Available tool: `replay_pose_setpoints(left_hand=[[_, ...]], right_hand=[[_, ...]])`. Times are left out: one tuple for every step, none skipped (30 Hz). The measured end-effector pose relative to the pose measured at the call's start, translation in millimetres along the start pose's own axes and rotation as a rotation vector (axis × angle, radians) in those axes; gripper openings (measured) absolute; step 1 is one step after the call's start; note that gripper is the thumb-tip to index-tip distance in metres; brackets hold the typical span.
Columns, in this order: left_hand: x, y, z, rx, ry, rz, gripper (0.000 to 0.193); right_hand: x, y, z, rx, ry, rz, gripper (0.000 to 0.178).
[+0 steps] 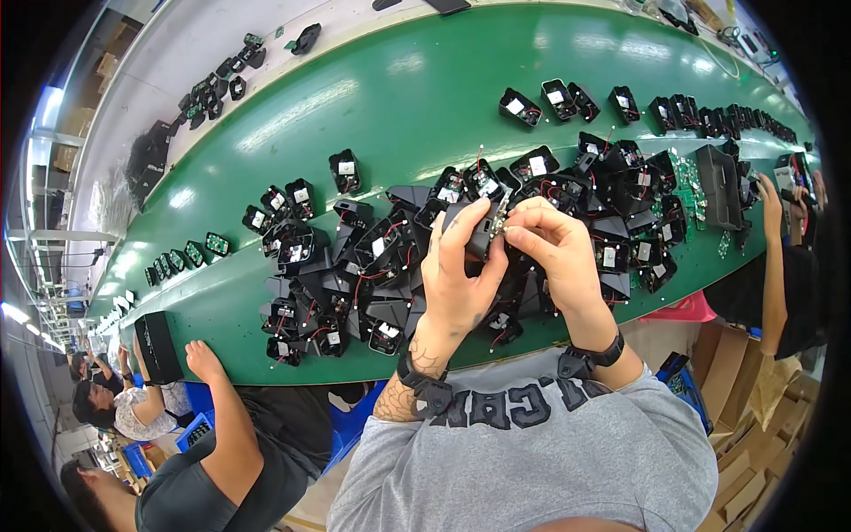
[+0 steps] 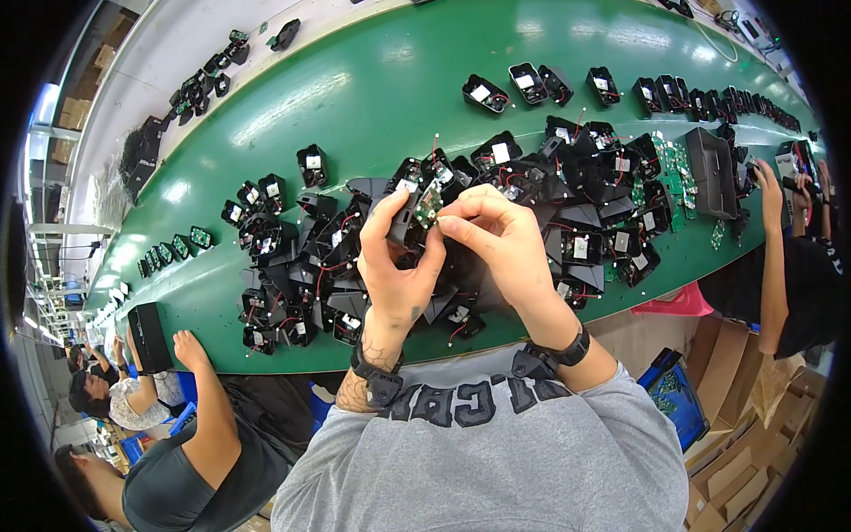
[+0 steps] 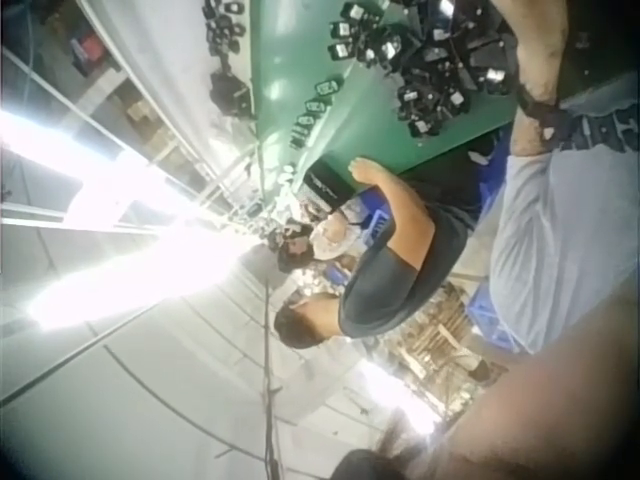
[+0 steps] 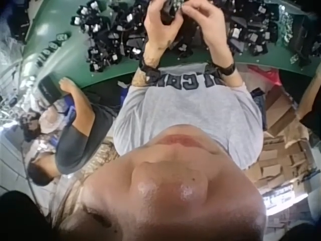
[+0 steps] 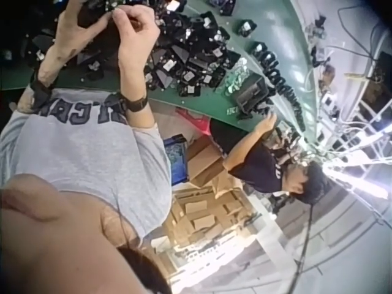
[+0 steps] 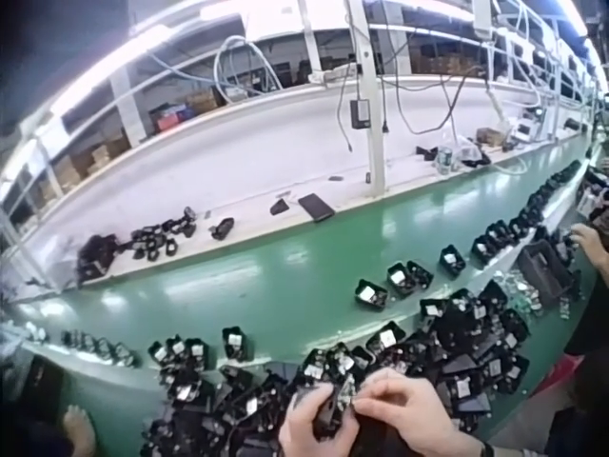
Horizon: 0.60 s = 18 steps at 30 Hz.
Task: The person picks up a circuit board and a black plastic housing, fits the board into the housing by hand, and places the assembled unit onto the green conveyor belt, repeating the process.
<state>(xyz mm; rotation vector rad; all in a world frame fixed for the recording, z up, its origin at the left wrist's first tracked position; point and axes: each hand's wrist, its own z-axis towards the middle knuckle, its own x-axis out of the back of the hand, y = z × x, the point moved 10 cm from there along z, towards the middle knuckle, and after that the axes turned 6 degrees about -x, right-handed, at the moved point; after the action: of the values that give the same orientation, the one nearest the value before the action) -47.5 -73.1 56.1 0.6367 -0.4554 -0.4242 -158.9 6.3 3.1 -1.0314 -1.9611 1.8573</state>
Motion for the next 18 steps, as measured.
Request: replay_pose_setpoints(left_hand=[[0.1,0.3,-0.4,-0.001,-0.002,0.000,0.055],[-0.8,-0.9,-1.8,0.015,-0.012,-0.011,0.055],[-1.6,-2.4,-2.7,0.031,-0.022,-0.022,0.055],[-1.2,-2.5,-1.6,0.032,-0.022,-0.022,0.055],[-2.0,-2.0,0.8,0.028,-0.038,-0.028,0.054],[-3.3,-1.5,1.8,0.024,-0.054,-0.034,0.054],[-3.2,-1.6,1.5,0.024,-0.053,-0.034,0.054],[-3.3,-1.6,1.1,0.024,-0.055,-0.025,0.055],[-3.4,-1.5,0.7,0.024,-0.056,-0.017,0.055],[-3.0,-2.8,1.4,0.024,-0.057,-0.018,0.055],[-3.7,0.8,3.5,-0.036,-0.078,-0.001,0.058],[-4.2,4.8,5.0,-0.096,-0.099,0.015,0.061],[-1.7,3.0,5.0,-0.095,-0.101,0.016,0.061],[-5.1,3.2,4.1,-0.113,-0.166,0.010,0.064],[-9.2,4.0,2.7,-0.132,-0.231,0.004,0.067],[-11.0,4.3,3.5,-0.126,-0.256,-0.014,0.070],[-10.4,4.9,4.8,-0.127,-0.258,-0.016,0.070],[-10.4,5.9,5.7,-0.136,-0.267,0.002,0.068]], right_hand=[[0.0,-0.8,0.4,0.000,0.001,0.001,0.003],[-0.7,-1.8,0.5,0.003,-0.010,0.004,0.003],[-1.5,-2.6,0.7,0.005,-0.022,0.007,0.002],[-0.9,-2.9,1.0,0.003,-0.021,0.007,0.002],[-0.5,-1.8,1.6,-0.011,-0.024,0.015,0.002],[0.0,-0.3,2.0,-0.026,-0.026,0.023,0.003],[0.2,-0.2,2.6,-0.027,-0.027,0.023,0.003],[0.1,-1.0,2.8,-0.018,-0.031,0.003,0.004],[0.3,-1.9,3.1,-0.008,-0.034,-0.018,0.005],[1.7,-2.2,3.7,-0.009,-0.033,-0.017,0.005],[0.0,1.5,4.8,-0.058,-0.071,0.002,0.006],[-1.6,4.8,5.5,-0.107,-0.110,0.020,0.007],[0.6,2.5,6.2,-0.108,-0.110,0.022,0.007],[-1.9,2.6,6.2,-0.147,-0.157,0.020,0.008],[-4.7,3.4,5.7,-0.185,-0.204,0.018,0.010],[-3.4,4.0,5.6,-0.208,-0.211,0.010,0.014],[-3.5,5.4,5.4,-0.207,-0.209,0.011,0.014],[-1.3,4.4,6.3,-0.165,-0.174,-0.015,0.011]])
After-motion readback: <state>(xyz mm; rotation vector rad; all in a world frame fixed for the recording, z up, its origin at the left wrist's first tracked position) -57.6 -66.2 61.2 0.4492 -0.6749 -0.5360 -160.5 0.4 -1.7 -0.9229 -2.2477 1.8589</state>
